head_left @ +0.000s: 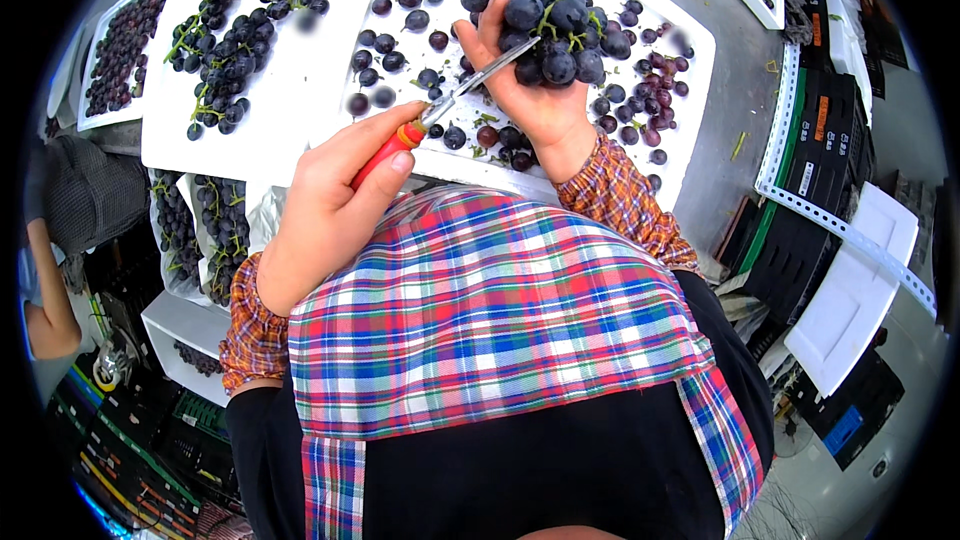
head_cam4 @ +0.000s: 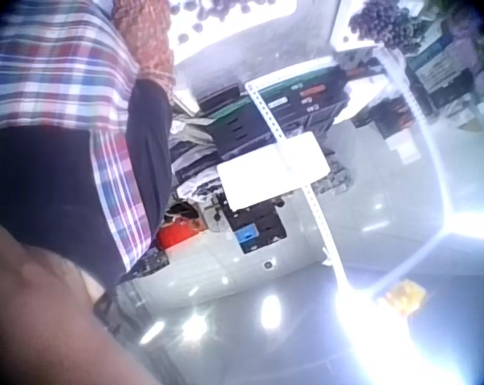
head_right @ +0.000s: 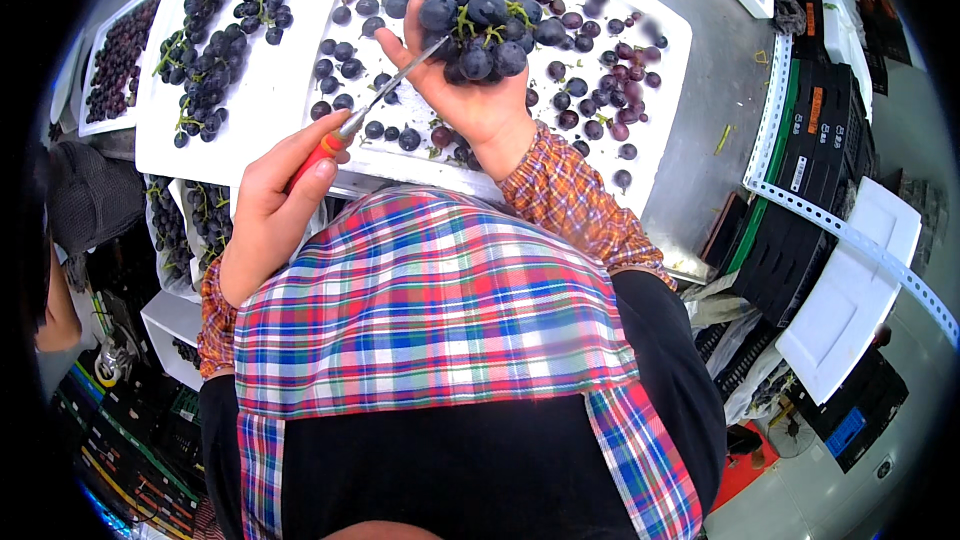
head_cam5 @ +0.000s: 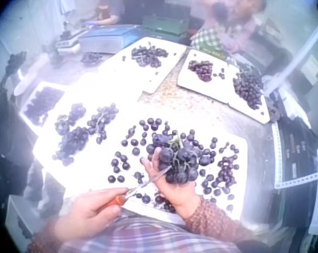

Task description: The person uses red-handled shears to trim stems and remove individual grapes from bunches of dark grapes. The person holds the bunches in one hand and cuts with the other, placing trimmed grapes and stems onto white trays on the table.

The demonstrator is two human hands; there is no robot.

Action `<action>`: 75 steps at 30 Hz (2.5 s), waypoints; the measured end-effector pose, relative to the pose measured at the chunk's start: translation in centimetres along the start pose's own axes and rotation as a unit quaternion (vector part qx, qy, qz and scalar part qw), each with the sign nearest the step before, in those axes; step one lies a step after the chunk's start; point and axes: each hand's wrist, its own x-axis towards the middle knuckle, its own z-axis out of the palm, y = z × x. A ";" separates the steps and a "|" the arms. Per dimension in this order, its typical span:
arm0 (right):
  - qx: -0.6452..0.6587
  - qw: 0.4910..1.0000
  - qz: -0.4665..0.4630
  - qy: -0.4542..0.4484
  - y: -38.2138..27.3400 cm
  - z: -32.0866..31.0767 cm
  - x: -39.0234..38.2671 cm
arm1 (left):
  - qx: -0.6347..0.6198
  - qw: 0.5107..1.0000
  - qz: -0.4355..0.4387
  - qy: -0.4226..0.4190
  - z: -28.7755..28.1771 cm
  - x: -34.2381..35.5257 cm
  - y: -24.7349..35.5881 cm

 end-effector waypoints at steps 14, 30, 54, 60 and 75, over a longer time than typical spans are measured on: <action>-0.020 0.999 0.025 -0.017 0.0 0.0 -0.5 | 0.195 0.967 0.154 0.047 0.2 1.0 0.4; -0.092 0.995 -0.008 0.045 -0.1 0.0 -1.3 | 0.347 0.909 0.225 0.054 -1.4 1.7 1.1; 0.104 0.989 0.066 0.076 0.1 -0.4 -1.9 | 0.054 0.994 0.055 0.080 -0.9 -0.4 0.1; 0.080 0.992 0.066 0.070 0.0 -0.9 -2.0 | 0.085 0.991 0.068 0.082 -0.9 0.2 0.3; 0.085 0.994 0.063 0.034 0.1 -1.1 -1.9 | 0.076 0.992 0.080 0.068 -1.1 0.9 0.3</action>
